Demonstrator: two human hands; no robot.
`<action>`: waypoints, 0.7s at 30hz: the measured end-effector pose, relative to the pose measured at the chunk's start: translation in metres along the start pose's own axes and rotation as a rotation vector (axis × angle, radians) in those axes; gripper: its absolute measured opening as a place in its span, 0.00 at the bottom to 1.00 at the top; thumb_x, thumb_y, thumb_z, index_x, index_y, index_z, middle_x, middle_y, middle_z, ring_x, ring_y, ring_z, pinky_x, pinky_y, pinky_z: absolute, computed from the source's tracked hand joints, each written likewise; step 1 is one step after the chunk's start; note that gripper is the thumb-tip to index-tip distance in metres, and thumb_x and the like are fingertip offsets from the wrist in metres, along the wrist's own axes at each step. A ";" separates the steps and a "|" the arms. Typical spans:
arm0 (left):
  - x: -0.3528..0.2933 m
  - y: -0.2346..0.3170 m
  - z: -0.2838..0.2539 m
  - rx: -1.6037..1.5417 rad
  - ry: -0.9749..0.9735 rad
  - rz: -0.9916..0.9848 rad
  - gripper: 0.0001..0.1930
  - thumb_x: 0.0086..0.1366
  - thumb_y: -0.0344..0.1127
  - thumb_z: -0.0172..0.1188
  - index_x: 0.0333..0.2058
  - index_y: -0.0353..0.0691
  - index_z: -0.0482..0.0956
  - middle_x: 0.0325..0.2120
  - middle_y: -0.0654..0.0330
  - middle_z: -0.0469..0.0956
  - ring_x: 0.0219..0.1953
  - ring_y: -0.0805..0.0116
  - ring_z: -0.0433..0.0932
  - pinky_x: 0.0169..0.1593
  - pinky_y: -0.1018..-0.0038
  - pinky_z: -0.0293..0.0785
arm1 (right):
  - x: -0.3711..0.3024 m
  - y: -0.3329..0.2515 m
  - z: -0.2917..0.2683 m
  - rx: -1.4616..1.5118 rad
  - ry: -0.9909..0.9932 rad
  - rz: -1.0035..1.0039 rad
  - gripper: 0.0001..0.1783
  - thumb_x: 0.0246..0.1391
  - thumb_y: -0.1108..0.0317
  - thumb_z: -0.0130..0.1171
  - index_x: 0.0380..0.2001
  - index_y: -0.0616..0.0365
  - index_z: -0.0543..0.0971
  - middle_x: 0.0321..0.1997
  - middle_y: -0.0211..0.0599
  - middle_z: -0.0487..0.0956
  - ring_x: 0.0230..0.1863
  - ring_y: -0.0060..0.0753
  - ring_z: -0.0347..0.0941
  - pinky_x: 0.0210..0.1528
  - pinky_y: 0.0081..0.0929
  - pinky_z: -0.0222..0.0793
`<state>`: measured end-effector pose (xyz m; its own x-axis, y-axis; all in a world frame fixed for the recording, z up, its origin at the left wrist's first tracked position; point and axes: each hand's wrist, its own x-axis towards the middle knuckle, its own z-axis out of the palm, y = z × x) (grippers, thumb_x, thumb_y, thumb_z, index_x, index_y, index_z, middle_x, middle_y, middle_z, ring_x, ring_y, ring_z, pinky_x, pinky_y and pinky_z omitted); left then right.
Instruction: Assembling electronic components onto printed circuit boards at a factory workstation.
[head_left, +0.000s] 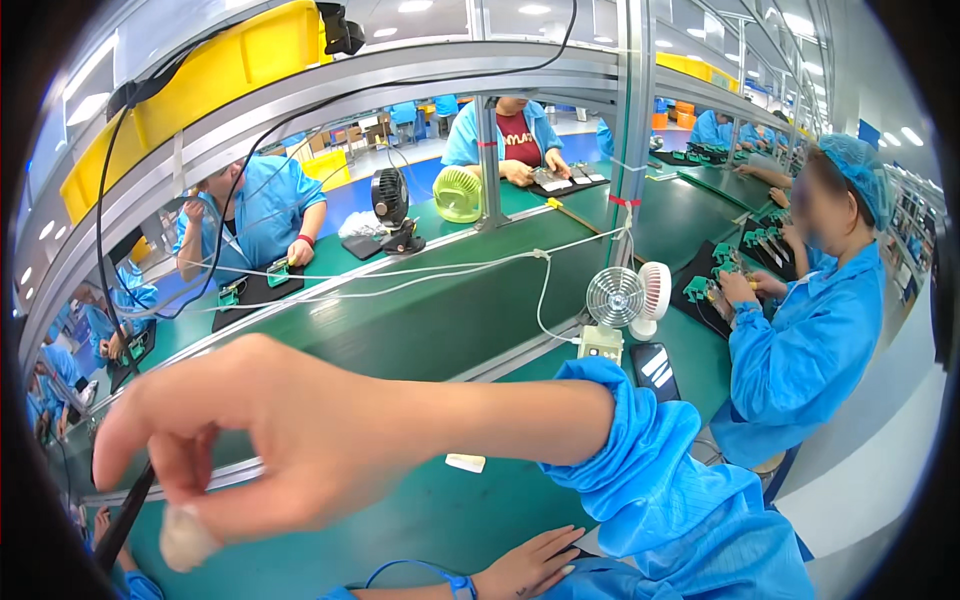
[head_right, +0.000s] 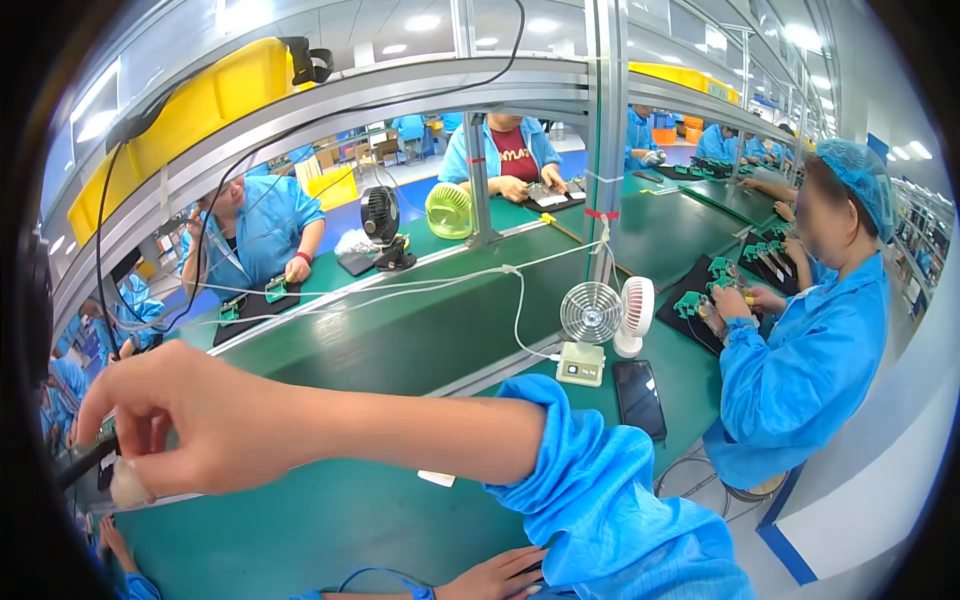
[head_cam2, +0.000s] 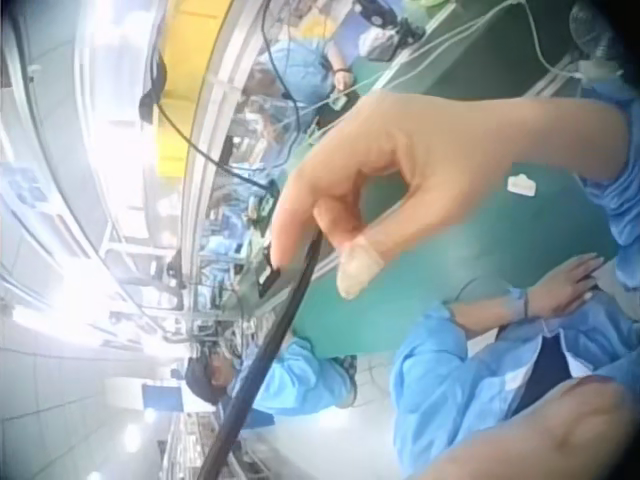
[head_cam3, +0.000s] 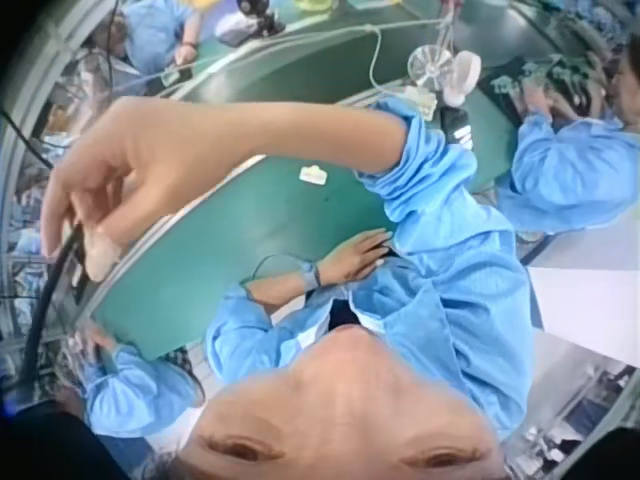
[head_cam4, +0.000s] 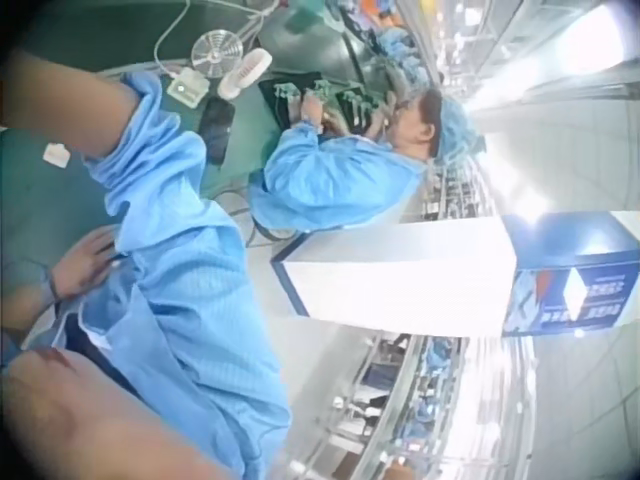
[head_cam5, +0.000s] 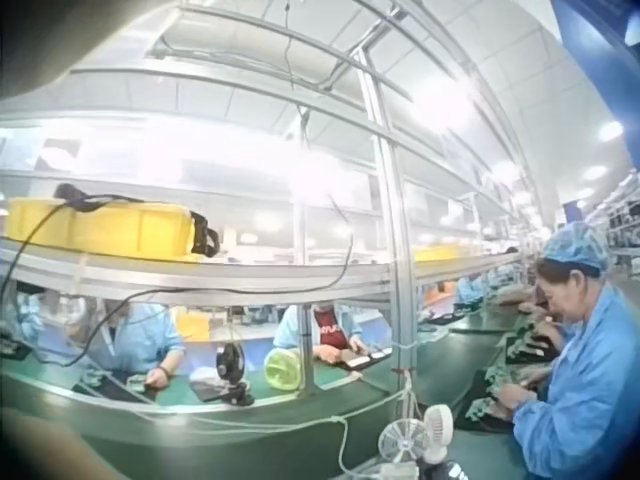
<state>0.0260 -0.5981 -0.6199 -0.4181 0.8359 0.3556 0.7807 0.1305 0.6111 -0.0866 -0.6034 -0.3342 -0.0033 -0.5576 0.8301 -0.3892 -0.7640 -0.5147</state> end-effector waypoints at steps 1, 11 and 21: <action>0.001 0.001 -0.002 -0.003 -0.002 -0.002 0.15 0.61 0.33 0.54 0.44 0.30 0.73 0.54 0.43 0.65 0.57 0.44 0.63 0.58 0.57 0.62 | -0.009 0.003 -0.002 -0.007 0.057 -0.056 0.20 0.43 0.73 0.60 0.43 0.62 0.72 0.22 0.32 0.75 0.26 0.20 0.71 0.31 0.19 0.69; 0.007 0.000 -0.003 -0.008 -0.056 0.024 0.16 0.60 0.35 0.55 0.45 0.31 0.73 0.54 0.44 0.65 0.57 0.45 0.63 0.59 0.58 0.62 | -0.265 0.102 0.029 -0.938 -0.021 0.452 0.24 0.52 0.60 0.57 0.48 0.62 0.69 0.50 0.46 0.69 0.54 0.45 0.64 0.57 0.41 0.60; 0.001 -0.003 -0.003 -0.045 -0.143 0.045 0.20 0.61 0.35 0.54 0.50 0.33 0.70 0.53 0.46 0.67 0.60 0.46 0.60 0.60 0.57 0.60 | -0.294 0.124 0.051 -0.668 -0.176 0.508 0.21 0.52 0.62 0.55 0.45 0.63 0.69 0.56 0.50 0.65 0.60 0.49 0.58 0.64 0.44 0.51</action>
<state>0.0215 -0.5991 -0.6190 -0.3102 0.9082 0.2810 0.7744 0.0699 0.6288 -0.0874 -0.5510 -0.6530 -0.2026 -0.8647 0.4595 -0.8403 -0.0875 -0.5350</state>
